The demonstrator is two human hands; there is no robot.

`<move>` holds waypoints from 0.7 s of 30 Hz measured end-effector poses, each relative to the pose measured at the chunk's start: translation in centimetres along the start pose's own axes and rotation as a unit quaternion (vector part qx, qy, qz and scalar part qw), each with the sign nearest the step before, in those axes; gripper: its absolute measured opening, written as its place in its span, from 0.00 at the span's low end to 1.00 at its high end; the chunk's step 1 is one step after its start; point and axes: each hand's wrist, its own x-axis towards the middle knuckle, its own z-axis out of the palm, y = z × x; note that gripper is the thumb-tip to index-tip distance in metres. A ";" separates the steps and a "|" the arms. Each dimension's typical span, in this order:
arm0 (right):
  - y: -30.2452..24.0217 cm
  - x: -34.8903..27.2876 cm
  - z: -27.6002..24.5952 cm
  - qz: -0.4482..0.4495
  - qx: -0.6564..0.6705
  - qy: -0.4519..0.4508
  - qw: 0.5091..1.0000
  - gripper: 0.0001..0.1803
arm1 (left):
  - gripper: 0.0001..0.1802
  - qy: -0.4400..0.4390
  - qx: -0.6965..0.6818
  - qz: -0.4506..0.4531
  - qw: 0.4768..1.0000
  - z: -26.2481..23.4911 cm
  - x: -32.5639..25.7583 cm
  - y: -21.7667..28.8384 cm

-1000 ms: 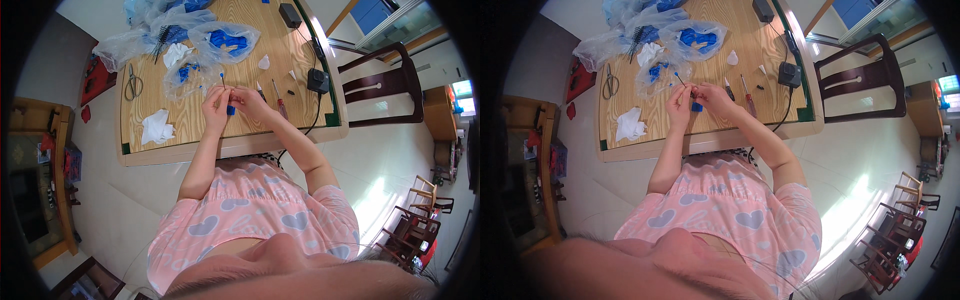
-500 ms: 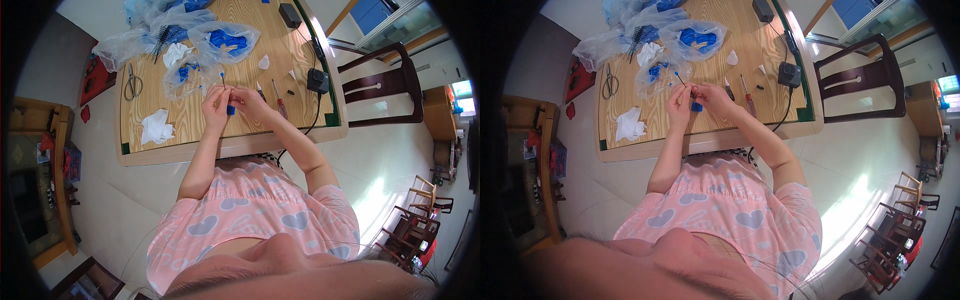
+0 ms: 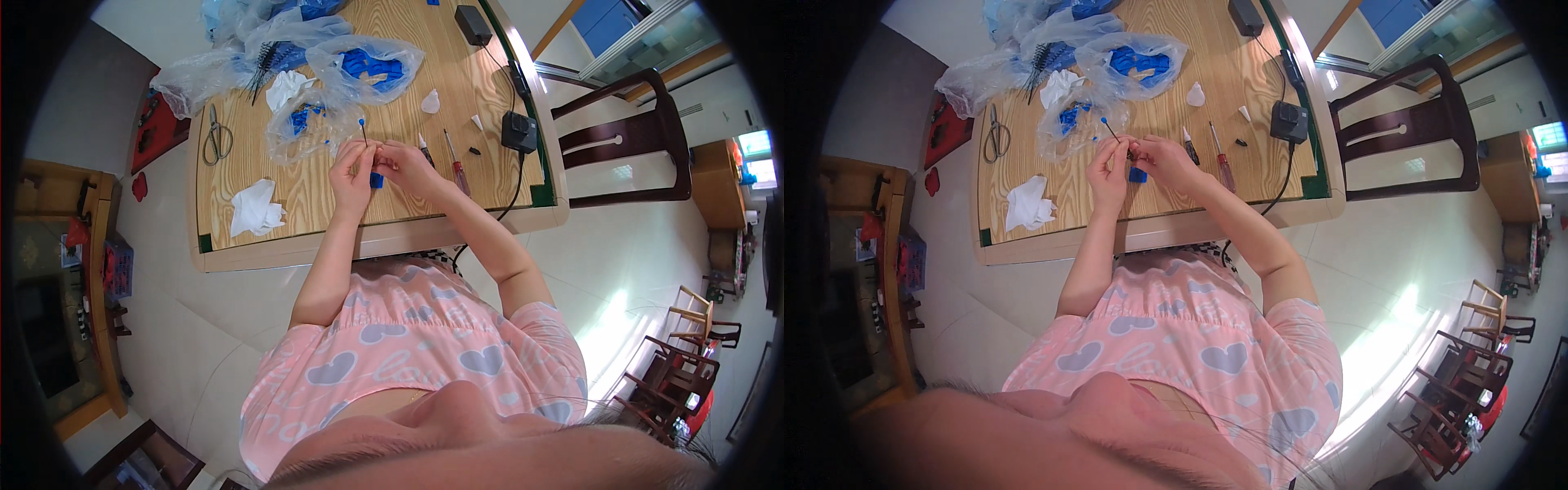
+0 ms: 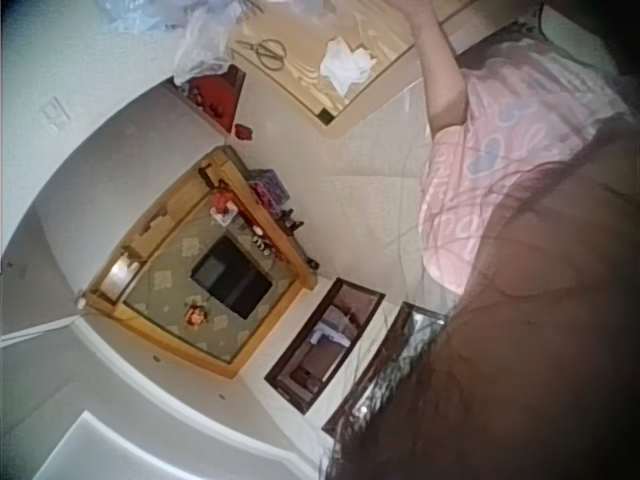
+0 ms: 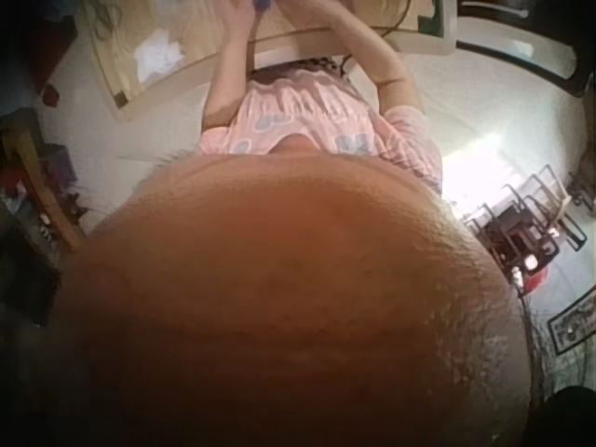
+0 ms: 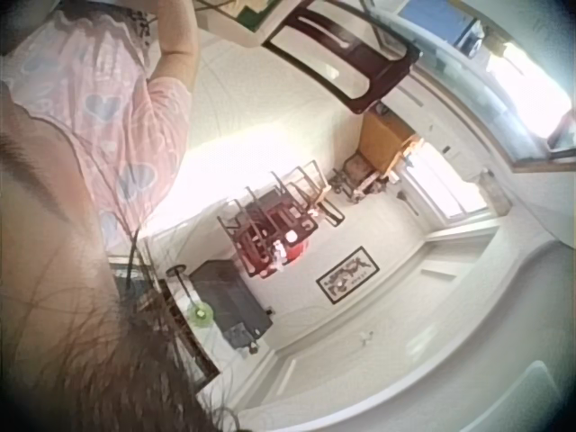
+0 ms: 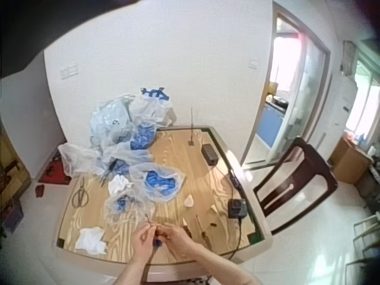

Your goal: Assembling blue plastic housing components with a spring and a thin metal rod.

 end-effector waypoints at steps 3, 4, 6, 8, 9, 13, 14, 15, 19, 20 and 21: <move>0.0 0.0 0.0 -0.008 -0.005 0.002 1.000 0.08 | 0.06 -0.004 0.004 0.010 1.000 -0.1 0.0 0.0; -0.1 0.0 0.0 -0.010 -0.009 0.001 1.000 0.08 | 0.06 -0.007 0.012 0.020 1.000 -0.1 0.0 0.0; -0.1 0.0 -0.1 -0.005 -0.009 0.000 1.000 0.08 | 0.06 -0.006 0.014 0.020 1.000 -0.1 0.0 -0.3; 0.0 0.0 -0.1 -0.001 -0.008 0.000 1.000 0.08 | 0.06 -0.006 0.017 0.019 1.000 -0.1 0.0 -0.3; 0.2 -0.1 0.0 -0.002 -0.008 -0.002 1.000 0.08 | 0.06 -0.006 0.016 0.021 1.000 -0.1 0.0 -0.3; -0.1 0.0 -0.1 -0.003 -0.006 -0.002 1.000 0.08 | 0.06 -0.011 0.016 0.026 0.999 -0.1 0.0 -0.4; -0.1 0.0 -0.1 -0.003 -0.006 -0.002 1.000 0.08 | 0.06 -0.011 0.016 0.026 0.999 -0.1 0.0 -0.4; -0.1 0.0 -0.1 -0.006 -0.009 -0.001 1.000 0.08 | 0.06 -0.009 0.013 0.026 1.000 -0.1 0.0 -0.4; 0.0 0.0 -0.1 -0.001 0.002 -0.001 1.000 0.08 | 0.05 0.000 -0.009 -0.001 1.000 0.0 0.0 -0.1; -0.1 0.0 -0.1 -0.002 0.002 -0.002 1.000 0.08 | 0.05 0.000 -0.009 -0.001 1.000 0.0 0.0 -0.1; -0.2 0.0 -0.1 0.001 0.003 -0.002 1.000 0.08 | 0.05 0.001 -0.009 0.001 1.000 0.0 -0.1 -0.2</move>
